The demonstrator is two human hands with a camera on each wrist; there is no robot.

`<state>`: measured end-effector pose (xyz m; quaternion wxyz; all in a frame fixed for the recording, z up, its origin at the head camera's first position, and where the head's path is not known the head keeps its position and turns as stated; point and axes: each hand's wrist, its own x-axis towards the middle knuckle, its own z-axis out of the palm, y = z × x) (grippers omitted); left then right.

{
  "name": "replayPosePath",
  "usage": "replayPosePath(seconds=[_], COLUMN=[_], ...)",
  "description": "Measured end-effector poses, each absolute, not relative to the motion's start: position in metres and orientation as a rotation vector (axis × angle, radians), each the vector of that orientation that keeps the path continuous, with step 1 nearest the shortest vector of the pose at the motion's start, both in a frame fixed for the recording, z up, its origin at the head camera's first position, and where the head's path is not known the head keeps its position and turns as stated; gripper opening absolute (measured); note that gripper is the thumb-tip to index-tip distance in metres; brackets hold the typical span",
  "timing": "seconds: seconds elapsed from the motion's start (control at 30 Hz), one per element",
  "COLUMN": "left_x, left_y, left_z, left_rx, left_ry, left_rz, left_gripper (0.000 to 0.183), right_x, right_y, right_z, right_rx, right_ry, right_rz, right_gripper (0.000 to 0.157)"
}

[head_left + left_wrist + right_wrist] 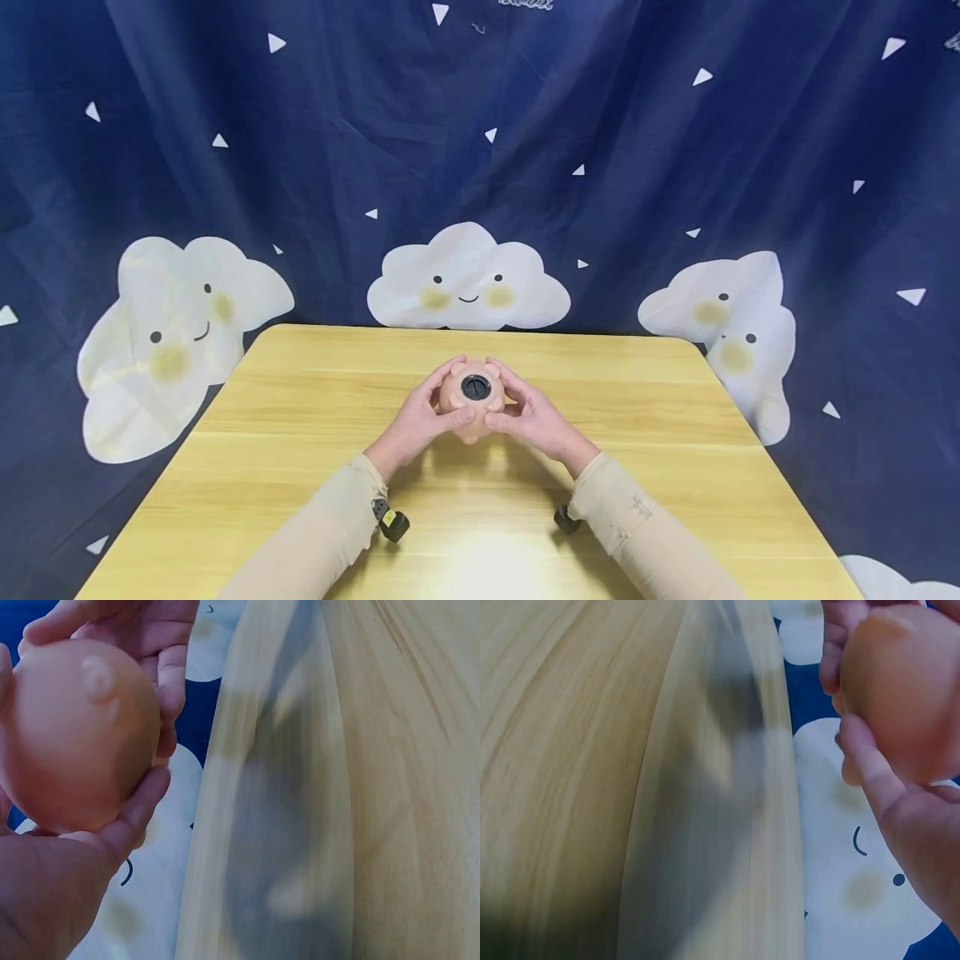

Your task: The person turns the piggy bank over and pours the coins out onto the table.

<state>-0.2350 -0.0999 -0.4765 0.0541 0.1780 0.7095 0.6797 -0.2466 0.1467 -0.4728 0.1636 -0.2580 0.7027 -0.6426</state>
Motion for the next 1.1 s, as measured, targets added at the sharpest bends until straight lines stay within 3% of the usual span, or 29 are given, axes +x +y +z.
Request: replayPosePath(seconds=[0.63,0.97,1.1], left_x=[-0.239,-0.242,-0.240], left_y=[-0.096,-0.100,-0.097], left_z=[-0.477,-0.483,-0.487], left_rx=[0.380,0.311,0.352], left_ry=[2.048,2.140,2.234], left_rz=[2.241,2.226,2.175], left_gripper=[0.084,0.085,0.085], right_x=[-0.248,-0.241,-0.240], right_y=[0.145,0.133,0.127], right_z=[-0.466,-0.454,-0.451], right_rx=[-0.711,-0.560,-0.557], right_ry=[2.185,2.504,2.568], right_rz=[-1.775,-1.855,-1.850], right_gripper=[0.080,0.035,0.024])
